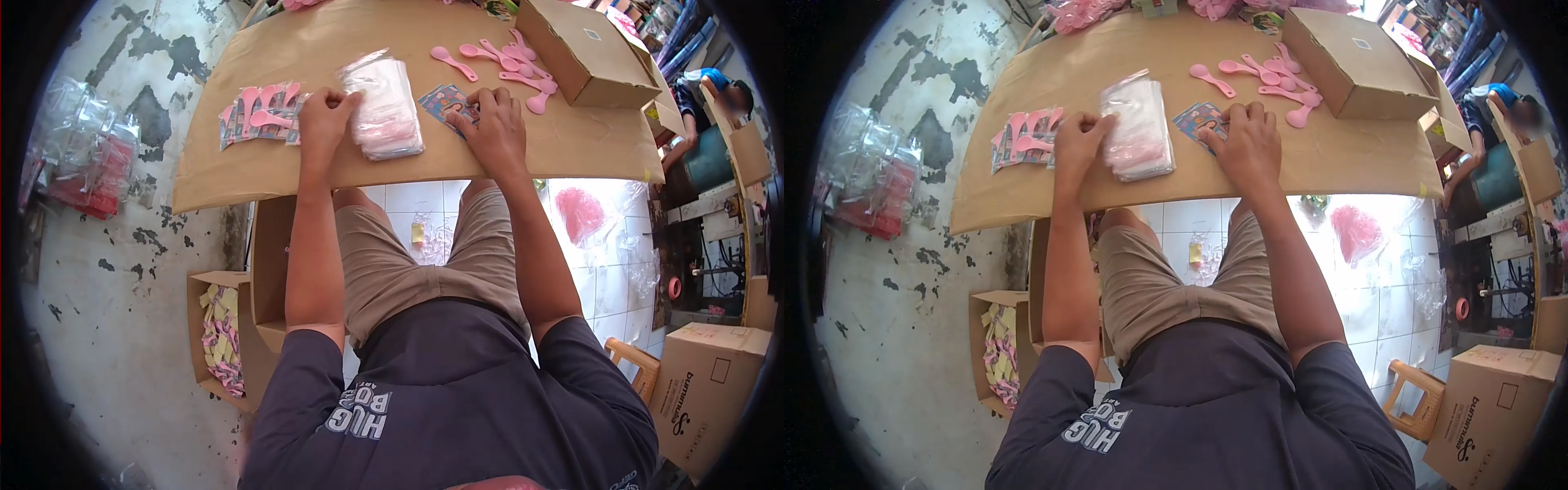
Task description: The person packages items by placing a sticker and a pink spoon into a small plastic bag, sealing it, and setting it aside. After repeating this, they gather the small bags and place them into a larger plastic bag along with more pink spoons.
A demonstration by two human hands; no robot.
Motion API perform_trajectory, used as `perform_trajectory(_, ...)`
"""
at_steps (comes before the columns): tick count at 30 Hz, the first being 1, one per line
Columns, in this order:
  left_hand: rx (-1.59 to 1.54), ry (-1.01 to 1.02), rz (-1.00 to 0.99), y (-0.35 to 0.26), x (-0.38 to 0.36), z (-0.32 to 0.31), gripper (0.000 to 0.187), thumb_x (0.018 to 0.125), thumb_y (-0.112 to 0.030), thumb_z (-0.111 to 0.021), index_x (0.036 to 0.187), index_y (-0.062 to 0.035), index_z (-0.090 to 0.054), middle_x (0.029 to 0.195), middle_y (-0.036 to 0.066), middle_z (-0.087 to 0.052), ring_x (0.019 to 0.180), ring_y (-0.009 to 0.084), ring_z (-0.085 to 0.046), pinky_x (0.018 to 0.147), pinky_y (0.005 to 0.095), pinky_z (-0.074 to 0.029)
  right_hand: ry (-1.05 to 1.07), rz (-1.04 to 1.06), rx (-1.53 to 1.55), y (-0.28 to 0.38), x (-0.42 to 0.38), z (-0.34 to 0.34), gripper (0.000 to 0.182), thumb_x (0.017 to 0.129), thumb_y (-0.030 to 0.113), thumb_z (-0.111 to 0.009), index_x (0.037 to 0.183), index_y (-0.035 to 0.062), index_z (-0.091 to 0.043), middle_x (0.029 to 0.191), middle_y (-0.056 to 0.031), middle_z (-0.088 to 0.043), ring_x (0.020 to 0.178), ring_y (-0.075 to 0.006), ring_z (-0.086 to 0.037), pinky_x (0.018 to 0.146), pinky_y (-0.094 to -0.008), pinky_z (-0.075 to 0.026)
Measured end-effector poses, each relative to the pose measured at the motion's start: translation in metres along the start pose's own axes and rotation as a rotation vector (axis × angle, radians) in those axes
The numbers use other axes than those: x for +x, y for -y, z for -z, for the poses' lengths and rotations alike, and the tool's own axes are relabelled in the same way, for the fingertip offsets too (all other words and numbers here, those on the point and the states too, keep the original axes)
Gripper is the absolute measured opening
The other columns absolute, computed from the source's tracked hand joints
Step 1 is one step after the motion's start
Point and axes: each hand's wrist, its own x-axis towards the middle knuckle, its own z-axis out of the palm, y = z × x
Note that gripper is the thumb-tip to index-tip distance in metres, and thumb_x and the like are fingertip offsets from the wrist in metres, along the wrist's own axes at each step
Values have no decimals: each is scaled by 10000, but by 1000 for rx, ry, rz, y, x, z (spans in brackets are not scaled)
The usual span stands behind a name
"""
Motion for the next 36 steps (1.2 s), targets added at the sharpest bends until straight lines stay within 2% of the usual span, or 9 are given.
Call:
perform_trajectory(7, -9, -74, 82, 4, 4, 11, 294, 923, -257, -754, 923, 37, -737, 739, 40, -682, 642, 85, -578, 612, 270, -465, -96, 5, 128, -8, -3, -8, 434, 848, 406, -792, 1126, 88, -690, 1149, -111, -595, 1093, -310, -545, 938, -429, -476)
perform_trajectory(10, 32, -88, 80, 0, -4, 19, 292, 936, -263, -728, 942, 28, -749, 762, 94, -724, 669, 151, -638, 665, 325, -513, -71, 22, 119, -8, -2, -6, 415, 849, 394, -791, 1134, 104, -703, 1161, -110, -597, 1101, -303, -540, 939, -429, -475)
perform_trajectory(17, -10, -261, 33, -8, -20, 22, 222, 956, -183, -710, 904, 33, -715, 804, 91, -733, 730, 138, -660, 684, 282, -510, 7, 118, 179, -12, -5, 1, 400, 850, 387, -790, 1103, 85, -721, 1174, -117, -599, 1114, -303, -532, 948, -427, -471)
perform_trajectory(19, -725, -188, 79, -4, -23, 21, 146, 964, -131, -712, 974, 7, -666, 938, 112, -749, 829, 152, -702, 737, 255, -544, -62, 102, 142, -9, -6, -3, 407, 847, 387, -793, 1105, 83, -719, 1171, -114, -600, 1113, -307, -532, 952, -427, -469)
perform_trajectory(20, -728, -194, 80, -6, -26, 22, 146, 964, -131, -712, 974, 7, -666, 938, 112, -749, 829, 152, -702, 737, 255, -544, -131, 84, 110, -7, -6, -4, 413, 844, 388, -796, 1108, 80, -718, 1168, -110, -601, 1112, -310, -531, 956, -427, -467)
perform_trajectory(22, -1131, -122, 199, -11, -35, 22, 161, 968, -95, -711, 1066, -22, -606, 1043, 127, -736, 917, 181, -720, 802, 259, -583, -96, 78, 72, -5, -6, -3, 437, 839, 390, -802, 1131, 79, -709, 1171, -111, -601, 1117, -315, -530, 960, -426, -465)
perform_trajectory(29, -1308, 22, 281, -25, -68, 17, 194, 958, -78, -718, 1118, -36, -618, 1064, 128, -738, 940, 193, -724, 821, 272, -596, 71, 33, 258, -15, 11, 2, 426, 830, 370, -816, 1056, 37, -675, 1113, -141, -624, 1087, -337, -560, 941, -435, -469)
perform_trajectory(31, -1293, 85, 356, -31, -78, 16, 180, 956, -84, -720, 1127, -59, -670, 1042, 80, -735, 943, 160, -717, 800, 258, -602, 70, -19, 277, -14, 14, 3, 419, 834, 359, -810, 1034, 21, -664, 1071, -154, -630, 1055, -341, -575, 926, -443, -471)
perform_trajectory(36, -1283, 107, 330, -42, -93, 11, 153, 968, -102, -710, 1107, -51, -674, 1099, 120, -736, 961, 178, -723, 800, 265, -606, 41, -139, 388, -13, 13, -1, 372, 871, 314, -774, 991, -17, -655, 1015, -193, -643, 989, -345, -611, 881, -447, -474)
